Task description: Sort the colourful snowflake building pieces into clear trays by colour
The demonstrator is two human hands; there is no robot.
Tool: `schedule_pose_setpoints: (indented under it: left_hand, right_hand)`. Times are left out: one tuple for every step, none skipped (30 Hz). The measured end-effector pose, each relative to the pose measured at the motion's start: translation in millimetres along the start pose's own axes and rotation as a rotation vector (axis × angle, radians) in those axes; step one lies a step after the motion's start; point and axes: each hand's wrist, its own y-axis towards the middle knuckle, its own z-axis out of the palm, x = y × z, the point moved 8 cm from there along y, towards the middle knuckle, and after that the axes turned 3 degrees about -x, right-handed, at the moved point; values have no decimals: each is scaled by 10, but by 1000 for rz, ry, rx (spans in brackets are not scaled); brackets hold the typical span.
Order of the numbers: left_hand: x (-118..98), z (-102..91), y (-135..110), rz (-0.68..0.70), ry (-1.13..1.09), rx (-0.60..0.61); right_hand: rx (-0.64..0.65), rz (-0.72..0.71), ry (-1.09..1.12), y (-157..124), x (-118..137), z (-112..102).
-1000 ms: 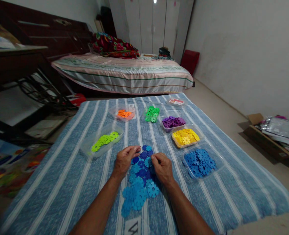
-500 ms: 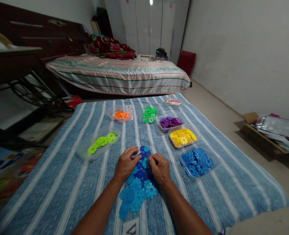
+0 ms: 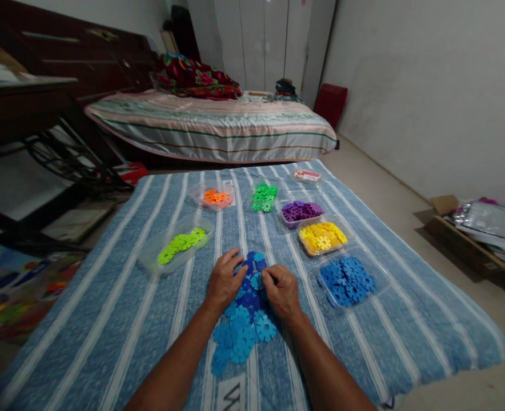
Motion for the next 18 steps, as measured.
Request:
schedule_pose_setpoints:
  left_hand:
    - [5,1,-4,2,-5,-2]
    - [11,1,-8,3,-14,-6]
    - [14,3,-11,6,-25,-8]
    - [14,8,-13,9,-39,-6]
    - [10,16,-14,14,-52,-1]
    - [2,25,-13,21,-65,7]
    - [-13,39,-10,32,-76,21]
    - [-35,56,-6,47,-84,41]
    - [-61,77,-1,66,-89,66]
    - [-91,102,3,88,-91,97]
    - [-123,130,6,111,-90,132]
    - [-152,159,8,133,-86,169]
    - [-176,188,10,149,-80,205]
    - [-195,214,13,161,-73,238]
    - [-210,239,15,170,-65,269]
    - [-222,260,17,177,-58,298]
    - [-234,279,18,185,-55,325]
    - [-248,294,16,197,-58,351]
  right_hand:
    - [-1,0,3,0,0,-1]
    - [-3,0,5,0,0,-3]
    - [-4,2,8,0,1,-4]
    - [-2,3,9,1,4,-4]
    - [-1,3,9,2,9,-4]
    - [-2,2,9,4,16,-5]
    - [-4,0,8,6,22,-7]
    - [-7,-2,8,9,27,-9]
    - [-11,-3,7,12,31,-11]
    - [-16,-5,9,16,33,-12]
    - [-19,-6,10,19,34,-12]
    - [-22,-8,14,21,34,-11]
    - [-24,-10,19,24,34,-10]
    - [-26,-10,26,26,34,-8]
    - [-29,-9,35,27,34,-9]
    - [-31,-5,44,28,32,-9]
    - [-37,1,51,28,30,-13]
    - [-43,8,57,28,27,-19]
